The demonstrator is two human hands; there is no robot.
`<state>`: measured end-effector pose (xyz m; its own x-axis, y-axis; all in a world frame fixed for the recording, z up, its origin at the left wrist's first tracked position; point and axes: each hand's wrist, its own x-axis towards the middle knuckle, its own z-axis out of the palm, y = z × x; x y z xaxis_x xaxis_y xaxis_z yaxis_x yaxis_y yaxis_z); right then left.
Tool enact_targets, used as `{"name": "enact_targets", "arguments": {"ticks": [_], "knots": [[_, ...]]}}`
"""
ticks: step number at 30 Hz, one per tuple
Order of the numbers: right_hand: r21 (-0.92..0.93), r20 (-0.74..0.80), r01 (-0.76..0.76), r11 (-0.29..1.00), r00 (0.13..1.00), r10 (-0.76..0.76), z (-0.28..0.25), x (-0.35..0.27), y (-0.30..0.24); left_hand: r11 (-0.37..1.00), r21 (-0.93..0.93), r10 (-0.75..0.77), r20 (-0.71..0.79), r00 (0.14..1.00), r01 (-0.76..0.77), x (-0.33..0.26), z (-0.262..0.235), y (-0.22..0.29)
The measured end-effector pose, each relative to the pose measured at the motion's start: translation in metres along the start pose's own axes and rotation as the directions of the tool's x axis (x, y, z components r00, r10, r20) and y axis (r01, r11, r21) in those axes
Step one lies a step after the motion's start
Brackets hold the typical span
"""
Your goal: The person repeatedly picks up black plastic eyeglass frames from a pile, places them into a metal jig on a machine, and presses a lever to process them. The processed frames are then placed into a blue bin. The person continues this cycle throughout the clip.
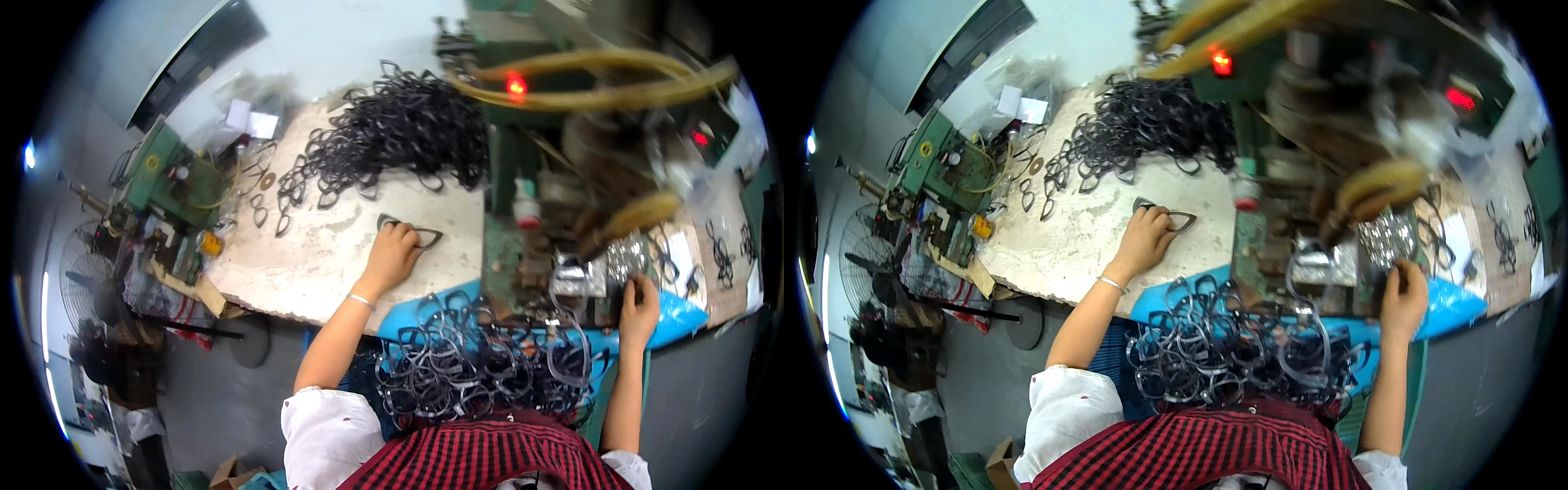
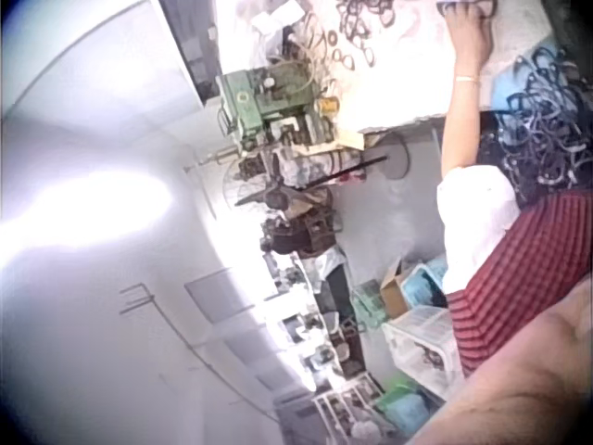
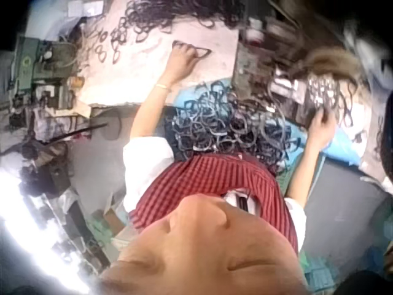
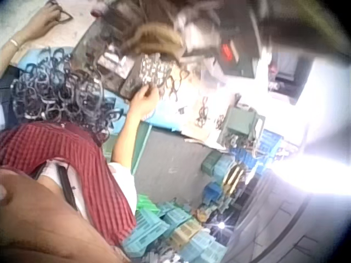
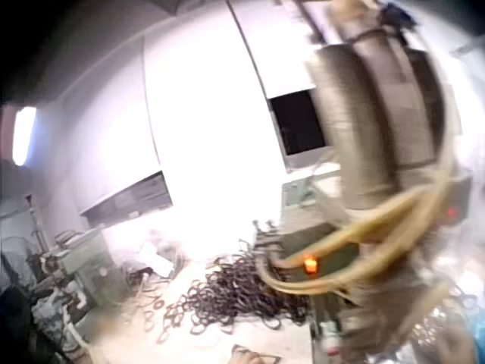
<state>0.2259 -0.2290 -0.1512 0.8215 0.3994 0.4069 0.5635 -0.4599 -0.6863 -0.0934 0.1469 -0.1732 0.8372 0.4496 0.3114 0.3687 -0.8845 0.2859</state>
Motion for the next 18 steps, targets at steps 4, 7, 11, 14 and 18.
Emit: {"name": "enact_targets", "arguments": {"ticks": [4,7,11,14,18], "knots": [[0.11,0.053,-0.057,0.992,0.997,0.051,-0.012,0.009,0.01,0.902,-0.073,-0.379,-0.603,0.702,0.425,0.011,-0.019,-0.087],[0.156,0.081,-0.158,0.975,0.986,0.147,-0.021,0.012,0.009,0.761,-0.415,-0.617,-0.7,0.36,0.498,0.01,-0.069,-0.225],[0.182,0.029,-0.148,0.972,0.989,0.146,-0.003,0.018,0.011,0.634,0.016,-0.688,-0.444,0.574,0.773,-0.04,-0.081,-0.371],[0.147,-0.048,-0.171,0.974,0.983,0.179,-0.015,0.004,0.018,0.595,0.117,-0.687,-0.44,0.578,0.795,0.012,-0.012,-0.312],[0.248,0.002,-0.139,0.959,0.99,0.143,-0.021,0.001,-0.011,0.733,0.083,-0.591,-0.415,0.692,0.676,0.013,0.013,-0.215]]}}
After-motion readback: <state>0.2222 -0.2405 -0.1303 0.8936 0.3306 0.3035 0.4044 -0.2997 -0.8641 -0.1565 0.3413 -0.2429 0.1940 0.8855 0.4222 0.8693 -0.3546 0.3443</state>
